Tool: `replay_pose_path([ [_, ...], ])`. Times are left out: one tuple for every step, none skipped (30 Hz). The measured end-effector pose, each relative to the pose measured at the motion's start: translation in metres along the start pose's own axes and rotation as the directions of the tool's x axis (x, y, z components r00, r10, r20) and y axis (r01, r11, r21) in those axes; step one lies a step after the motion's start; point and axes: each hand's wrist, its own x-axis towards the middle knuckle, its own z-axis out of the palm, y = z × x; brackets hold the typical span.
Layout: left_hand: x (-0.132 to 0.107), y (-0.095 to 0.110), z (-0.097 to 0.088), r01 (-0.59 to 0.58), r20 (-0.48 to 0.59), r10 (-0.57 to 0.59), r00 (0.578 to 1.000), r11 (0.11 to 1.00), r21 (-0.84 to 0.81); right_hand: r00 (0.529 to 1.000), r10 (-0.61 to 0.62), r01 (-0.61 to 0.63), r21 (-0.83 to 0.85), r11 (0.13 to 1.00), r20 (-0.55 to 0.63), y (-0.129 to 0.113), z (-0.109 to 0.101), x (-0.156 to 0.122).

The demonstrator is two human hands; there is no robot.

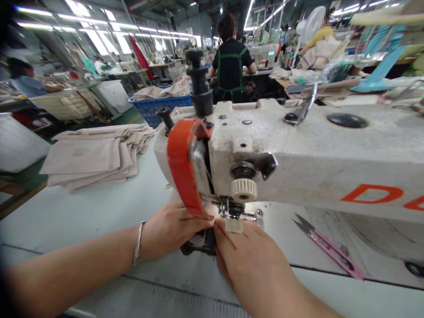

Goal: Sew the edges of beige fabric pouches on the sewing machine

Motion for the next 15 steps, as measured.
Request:
replay_pose_path([
  [0.002,-0.004,0.001,-0.009,0.009,0.009,1.0,1.0,0.007,1.0,0.005,-0.005,-0.007,1.0,-0.002,0.0,0.0,0.001],
  [0.003,-0.007,0.002,-0.013,0.021,0.012,1.0,1.0,0.014,1.0,0.006,-0.006,-0.009,1.0,-0.005,0.0,0.001,0.003],
  [0.005,-0.011,0.003,-0.015,0.031,0.014,0.999,1.0,0.023,1.0,0.006,-0.006,-0.011,1.0,-0.01,0.0,0.001,0.004],
  [0.006,-0.015,0.004,-0.018,0.041,0.016,0.999,0.999,0.033,1.0,0.005,-0.005,-0.013,1.0,-0.013,0.0,0.001,0.005],
  [0.007,-0.018,0.005,-0.021,0.048,0.019,0.999,0.999,0.043,1.0,0.0,0.0,-0.014,1.0,-0.016,0.0,0.002,0.006],
  [0.008,-0.021,0.007,-0.023,0.054,0.02,0.998,0.998,0.056,1.0,-0.006,0.006,-0.015,1.0,-0.019,0.0,0.002,0.006],
  [0.009,-0.024,0.008,-0.022,0.057,0.018,0.998,0.997,0.071,1.0,-0.013,0.012,-0.015,1.0,-0.025,0.0,0.002,0.006],
  [0.01,-0.026,0.009,-0.014,0.06,0.009,0.998,0.996,0.089,0.999,-0.016,0.016,-0.013,1.0,-0.032,-0.001,0.002,0.007],
  [0.01,-0.027,0.011,0.001,0.058,-0.007,0.998,0.994,0.11,0.999,-0.017,0.017,-0.008,1.0,-0.037,-0.001,0.002,0.007],
  [0.01,-0.028,0.012,0.021,0.054,-0.028,0.998,0.991,0.129,0.999,-0.016,0.016,-0.002,1.0,-0.039,-0.001,0.002,0.007],
  [0.01,-0.029,0.014,0.041,0.052,-0.049,0.997,0.989,0.143,0.999,-0.012,0.012,0.003,1.0,-0.039,-0.001,0.001,0.007],
  [0.01,-0.029,0.015,0.057,0.053,-0.066,0.996,0.987,0.15,0.999,-0.007,0.008,0.009,1.0,-0.036,-0.002,0.001,0.007],
  [0.01,-0.029,0.016,0.075,0.06,-0.085,0.995,0.986,0.151,0.999,-0.003,0.003,0.016,1.0,-0.036,-0.002,0.0,0.008],
  [0.01,-0.03,0.017,0.095,0.071,-0.107,0.992,0.984,0.149,0.999,-0.001,0.002,0.019,1.0,-0.039,-0.002,0.0,0.008],
  [0.01,-0.029,0.017,0.116,0.084,-0.13,0.988,0.982,0.146,0.999,0.0,0.001,0.022,1.0,-0.042,-0.002,-0.001,0.009],
])
